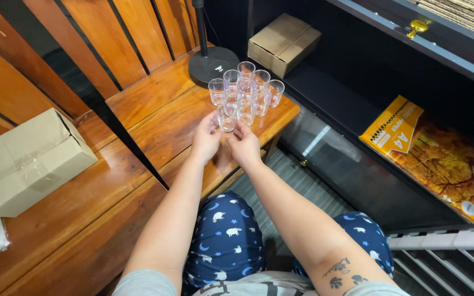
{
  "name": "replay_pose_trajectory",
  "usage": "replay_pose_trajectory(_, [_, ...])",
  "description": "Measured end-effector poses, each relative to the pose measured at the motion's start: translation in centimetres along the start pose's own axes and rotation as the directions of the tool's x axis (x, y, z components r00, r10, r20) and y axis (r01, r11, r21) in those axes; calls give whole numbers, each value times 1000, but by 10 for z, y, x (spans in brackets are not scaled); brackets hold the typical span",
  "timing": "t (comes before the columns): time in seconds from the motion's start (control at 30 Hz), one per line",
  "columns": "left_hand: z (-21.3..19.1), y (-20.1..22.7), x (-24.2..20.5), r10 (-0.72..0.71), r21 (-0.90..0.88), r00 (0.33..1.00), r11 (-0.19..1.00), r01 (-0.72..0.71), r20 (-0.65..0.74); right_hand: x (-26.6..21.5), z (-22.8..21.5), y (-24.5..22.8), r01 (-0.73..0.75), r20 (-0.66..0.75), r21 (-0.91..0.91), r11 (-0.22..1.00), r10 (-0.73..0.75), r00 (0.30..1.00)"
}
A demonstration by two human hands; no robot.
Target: The person places a cardboard box on a shelf, then repeatedly picks up small clear glasses from a wooden bench and arranges them on a shelf. The person handles the glasses one by one or in small groups, moving them from the bench to the shelf.
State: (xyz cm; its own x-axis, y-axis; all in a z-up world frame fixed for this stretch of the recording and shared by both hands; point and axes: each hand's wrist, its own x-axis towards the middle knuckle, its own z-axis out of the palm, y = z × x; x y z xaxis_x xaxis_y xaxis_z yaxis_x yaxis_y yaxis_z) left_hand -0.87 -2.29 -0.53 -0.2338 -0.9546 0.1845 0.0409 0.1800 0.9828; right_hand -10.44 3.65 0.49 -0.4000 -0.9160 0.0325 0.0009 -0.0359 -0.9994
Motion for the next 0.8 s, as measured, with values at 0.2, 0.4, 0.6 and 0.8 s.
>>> replay_pose_trajectory(0.2, [-4,-4,3,-19,119,999,993,23,-29,8,2,3,-34,-5,45,998,34,999])
replay_pose_trajectory(0.4, [-5,-12,-3,-36,116,986,992,55,-162,6,-3,14,-12,-17,11,1000,13,1000])
replay_pose_trajectory(0.6, [-4,-16,-21,-154,60,976,984,165,-155,-1,-12,20,15,-89,-63,998,-21,996])
replay_pose_trajectory(0.8, [20,-10,-42,-124,190,971,968,163,-203,-14,-40,19,63,-157,-1,998,-63,986])
